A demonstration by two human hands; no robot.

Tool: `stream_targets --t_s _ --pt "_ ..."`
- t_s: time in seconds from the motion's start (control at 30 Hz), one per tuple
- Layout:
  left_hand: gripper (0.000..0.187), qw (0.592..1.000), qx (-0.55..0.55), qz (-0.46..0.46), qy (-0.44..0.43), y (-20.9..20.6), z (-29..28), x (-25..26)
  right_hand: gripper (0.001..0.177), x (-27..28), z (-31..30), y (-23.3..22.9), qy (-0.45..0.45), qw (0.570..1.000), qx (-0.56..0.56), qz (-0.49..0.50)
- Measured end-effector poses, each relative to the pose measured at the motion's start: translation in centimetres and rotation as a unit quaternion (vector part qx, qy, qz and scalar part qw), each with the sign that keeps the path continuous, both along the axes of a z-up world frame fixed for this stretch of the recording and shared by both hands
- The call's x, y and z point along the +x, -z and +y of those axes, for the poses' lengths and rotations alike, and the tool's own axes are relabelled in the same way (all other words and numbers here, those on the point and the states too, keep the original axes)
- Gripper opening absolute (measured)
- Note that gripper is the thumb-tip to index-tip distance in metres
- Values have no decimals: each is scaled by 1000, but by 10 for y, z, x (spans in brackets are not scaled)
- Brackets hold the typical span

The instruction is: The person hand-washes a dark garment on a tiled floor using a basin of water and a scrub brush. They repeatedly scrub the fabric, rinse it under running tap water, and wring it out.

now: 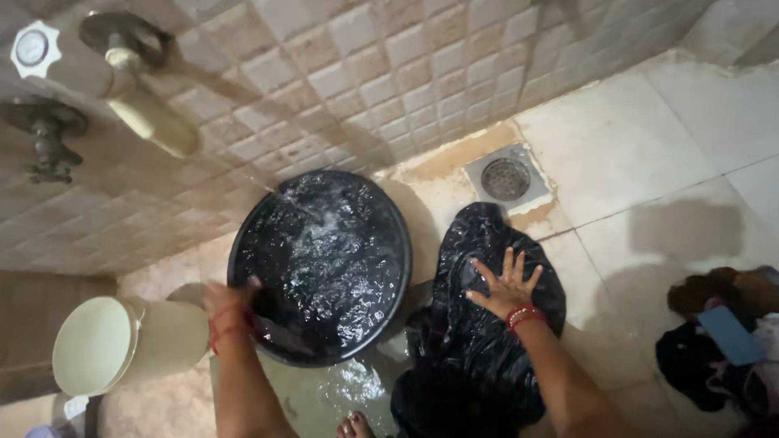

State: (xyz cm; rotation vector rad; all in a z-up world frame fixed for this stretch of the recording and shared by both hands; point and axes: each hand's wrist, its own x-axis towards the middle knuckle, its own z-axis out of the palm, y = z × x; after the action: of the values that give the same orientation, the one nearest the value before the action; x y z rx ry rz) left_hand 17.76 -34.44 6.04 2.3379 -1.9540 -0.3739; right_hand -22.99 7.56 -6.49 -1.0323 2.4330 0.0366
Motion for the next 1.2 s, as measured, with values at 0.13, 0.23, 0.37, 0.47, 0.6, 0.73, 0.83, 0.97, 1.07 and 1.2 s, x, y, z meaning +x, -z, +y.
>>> stream_targets --t_s 0.13,0.23,0.37,0.47,0.6,0.73,0.83,0.97,1.07,1.2 --pt "51 993 -22 117 -5 51 52 42 94 -7 4 6 -5 1000 -27 -15" --pt "38 984 -55 164 -36 62 67 43 94 -6 2 7 -5 1000 -12 -23" --pt "32 971 -99 199 -86 69 95 37 96 -10 2 12 -3 999 -10 -30" --pt "34 949 -139 234 -160 76 122 23 96 -8 3 15 -2 1000 -25 -13" --pt "40 919 -139 247 -273 86 165 3 95 -7 2 14 -9 1000 -18 -7" --pt "43 896 -156 264 -322 94 185 -14 95 -9 3 14 -4 1000 -15 -13" --pt "41 905 -195 267 -267 91 175 -7 96 -9 1 15 -1 1000 -14 -19" --pt "36 906 -142 319 -239 82 139 15 97 -8 2 16 -1 1000 6 -9" --pt "38 948 -132 226 -184 74 99 29 97 -10 0 15 -3 1000 14 -14" --pt "42 973 -89 170 -130 71 67 48 96 -10 -1 16 -2 1000 7 -18"
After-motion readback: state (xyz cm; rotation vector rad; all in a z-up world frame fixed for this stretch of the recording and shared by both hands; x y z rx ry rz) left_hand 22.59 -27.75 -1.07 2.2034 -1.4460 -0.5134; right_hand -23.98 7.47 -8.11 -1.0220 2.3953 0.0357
